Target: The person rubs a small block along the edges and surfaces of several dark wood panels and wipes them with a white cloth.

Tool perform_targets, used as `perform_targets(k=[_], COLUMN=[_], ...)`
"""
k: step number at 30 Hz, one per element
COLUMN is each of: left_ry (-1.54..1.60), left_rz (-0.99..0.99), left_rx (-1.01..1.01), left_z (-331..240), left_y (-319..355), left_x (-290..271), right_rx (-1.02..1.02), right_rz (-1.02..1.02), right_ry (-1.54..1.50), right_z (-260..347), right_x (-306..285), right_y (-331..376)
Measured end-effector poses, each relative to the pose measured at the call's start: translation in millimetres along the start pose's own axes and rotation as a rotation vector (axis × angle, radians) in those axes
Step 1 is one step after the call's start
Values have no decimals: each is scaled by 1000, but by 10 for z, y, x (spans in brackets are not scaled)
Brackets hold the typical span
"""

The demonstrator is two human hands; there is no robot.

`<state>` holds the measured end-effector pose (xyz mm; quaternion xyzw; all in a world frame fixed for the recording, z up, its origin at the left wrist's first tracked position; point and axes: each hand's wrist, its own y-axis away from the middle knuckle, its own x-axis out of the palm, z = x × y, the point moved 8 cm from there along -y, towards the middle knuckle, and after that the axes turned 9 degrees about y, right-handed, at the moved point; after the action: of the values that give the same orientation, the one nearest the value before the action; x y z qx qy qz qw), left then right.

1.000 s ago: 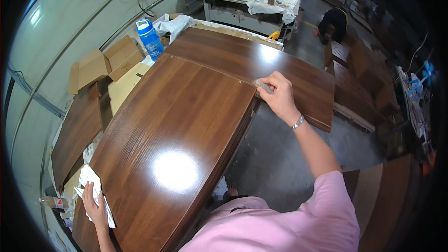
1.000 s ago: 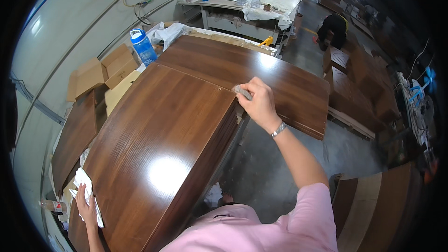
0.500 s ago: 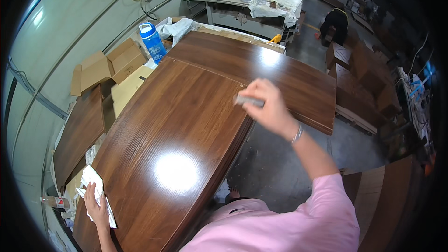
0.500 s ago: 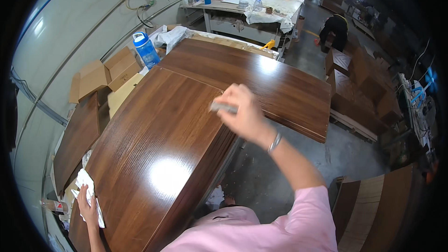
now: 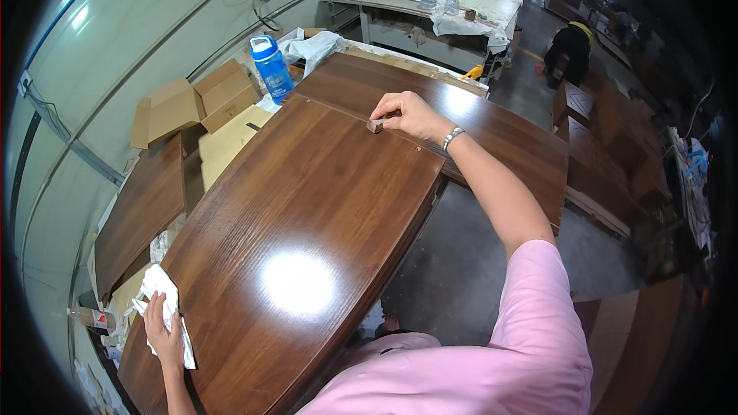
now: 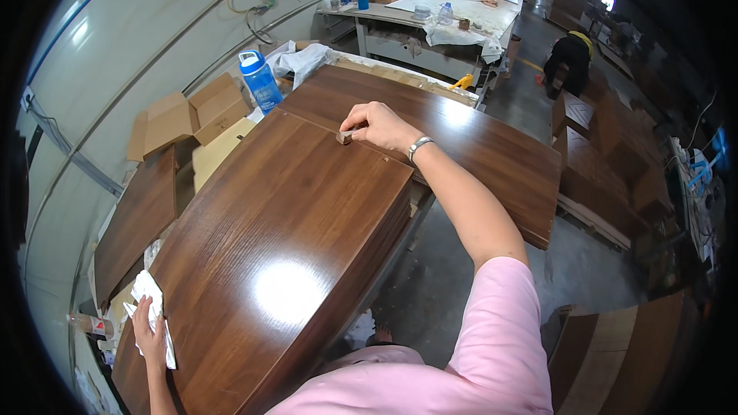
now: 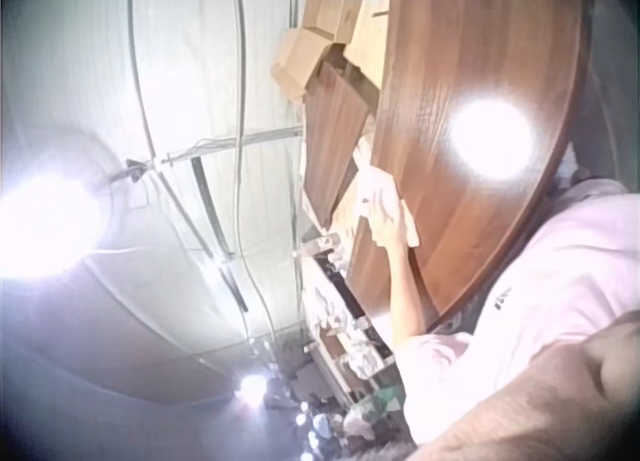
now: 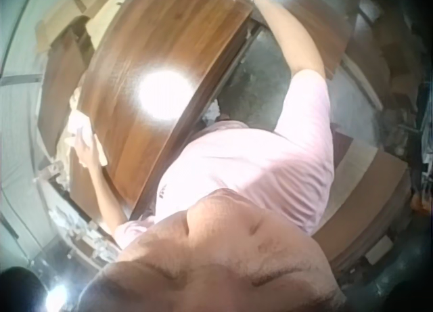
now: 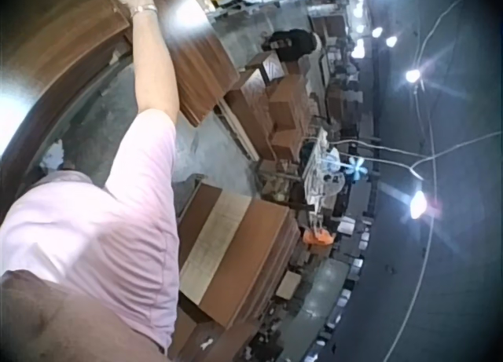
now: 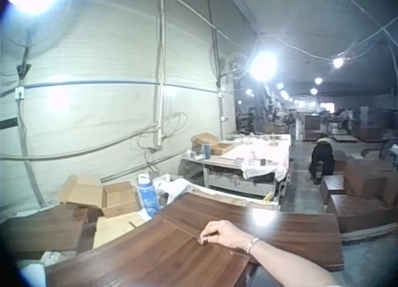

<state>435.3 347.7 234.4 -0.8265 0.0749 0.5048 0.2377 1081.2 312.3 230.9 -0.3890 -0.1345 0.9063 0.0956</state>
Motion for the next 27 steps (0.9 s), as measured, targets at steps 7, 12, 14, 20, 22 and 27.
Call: perform_targets(k=[7,12,14,20,22,27], left_ry=[-12,-27,-19,7,-13,-33], left_rz=[1,-10,1,-15,-14,-18], left_rx=[19,20,29,9,26,39], left_z=[5,-1,-25,-67,-15,7], left_y=[9,12,-18,-30,-22,29], left_x=[-13,-38,2,-17,10,-22], right_rx=[-9,61,118,157,189,-124], right_rz=[-9,82,-143,-635,-647,-536], right_ry=[52,494,291,194,209,251], right_z=[205,415,431,738,691,1482], right_x=[-357,-531,-565,-362,-273,379], right_y=[799,1597,1838,1758,1694,1792])
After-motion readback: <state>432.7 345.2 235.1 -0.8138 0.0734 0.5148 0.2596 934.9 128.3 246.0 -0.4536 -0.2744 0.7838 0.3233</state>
